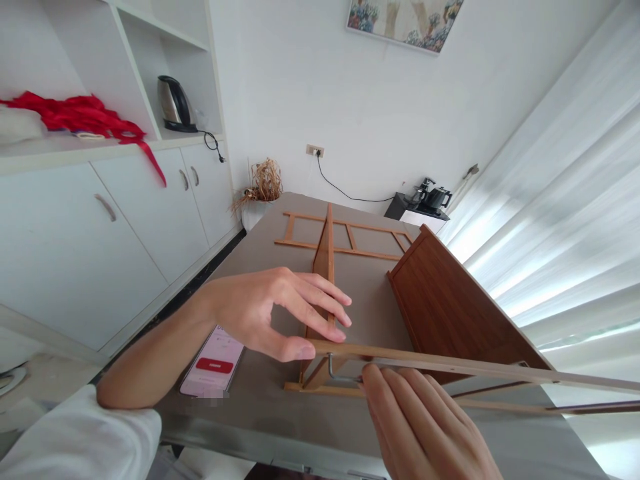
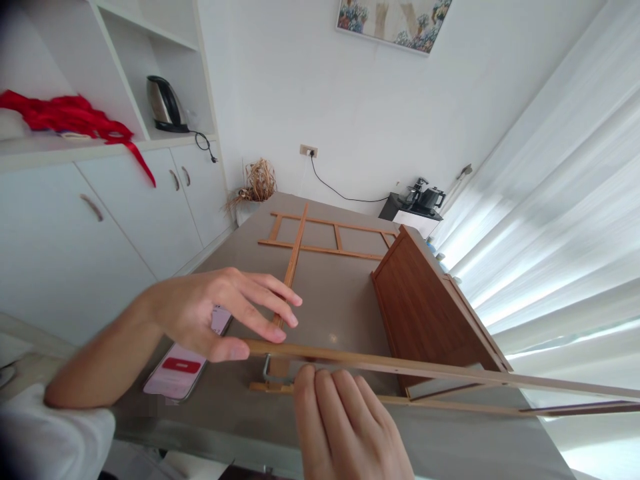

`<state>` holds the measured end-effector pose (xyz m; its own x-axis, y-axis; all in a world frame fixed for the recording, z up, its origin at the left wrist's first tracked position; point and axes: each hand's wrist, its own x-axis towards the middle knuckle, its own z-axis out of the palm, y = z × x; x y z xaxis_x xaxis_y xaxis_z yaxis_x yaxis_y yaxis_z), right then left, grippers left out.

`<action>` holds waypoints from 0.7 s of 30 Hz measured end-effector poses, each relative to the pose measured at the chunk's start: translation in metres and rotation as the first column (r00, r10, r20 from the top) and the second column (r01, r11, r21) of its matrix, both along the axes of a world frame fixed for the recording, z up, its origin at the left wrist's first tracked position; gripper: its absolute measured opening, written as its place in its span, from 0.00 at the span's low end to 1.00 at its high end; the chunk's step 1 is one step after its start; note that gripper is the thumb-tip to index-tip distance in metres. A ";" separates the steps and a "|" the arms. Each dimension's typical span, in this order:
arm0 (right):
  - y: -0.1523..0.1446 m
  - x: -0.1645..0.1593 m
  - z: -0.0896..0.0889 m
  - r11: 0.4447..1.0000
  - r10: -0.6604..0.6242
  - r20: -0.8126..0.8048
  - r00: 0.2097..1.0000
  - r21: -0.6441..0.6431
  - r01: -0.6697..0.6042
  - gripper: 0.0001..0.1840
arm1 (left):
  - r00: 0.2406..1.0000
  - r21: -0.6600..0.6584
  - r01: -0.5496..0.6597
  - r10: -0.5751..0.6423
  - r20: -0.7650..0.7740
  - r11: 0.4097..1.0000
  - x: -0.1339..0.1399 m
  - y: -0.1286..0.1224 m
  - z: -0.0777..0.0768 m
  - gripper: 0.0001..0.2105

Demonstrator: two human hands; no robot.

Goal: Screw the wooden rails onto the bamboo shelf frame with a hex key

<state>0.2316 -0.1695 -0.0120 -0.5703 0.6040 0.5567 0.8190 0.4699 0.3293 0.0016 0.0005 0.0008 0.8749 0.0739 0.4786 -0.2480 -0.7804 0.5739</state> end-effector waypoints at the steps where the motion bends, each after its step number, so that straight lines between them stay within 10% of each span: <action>1: 0.000 0.000 -0.004 1.000 0.004 -0.033 0.999 0.005 -0.004 0.13 | 1.000 -0.002 0.000 0.000 0.000 1.000 0.000 0.000 0.000 0.20; 10: 0.002 -0.005 -0.027 1.000 0.013 -0.211 0.977 0.024 -0.008 0.08 | 1.000 -0.001 0.011 -0.011 0.009 1.000 0.000 0.000 0.000 0.21; 21: 0.001 -0.001 -0.013 0.999 0.037 -0.134 0.990 -0.027 -0.041 0.10 | 1.000 -0.008 -0.010 0.010 0.000 1.000 -0.001 -0.001 -0.001 0.21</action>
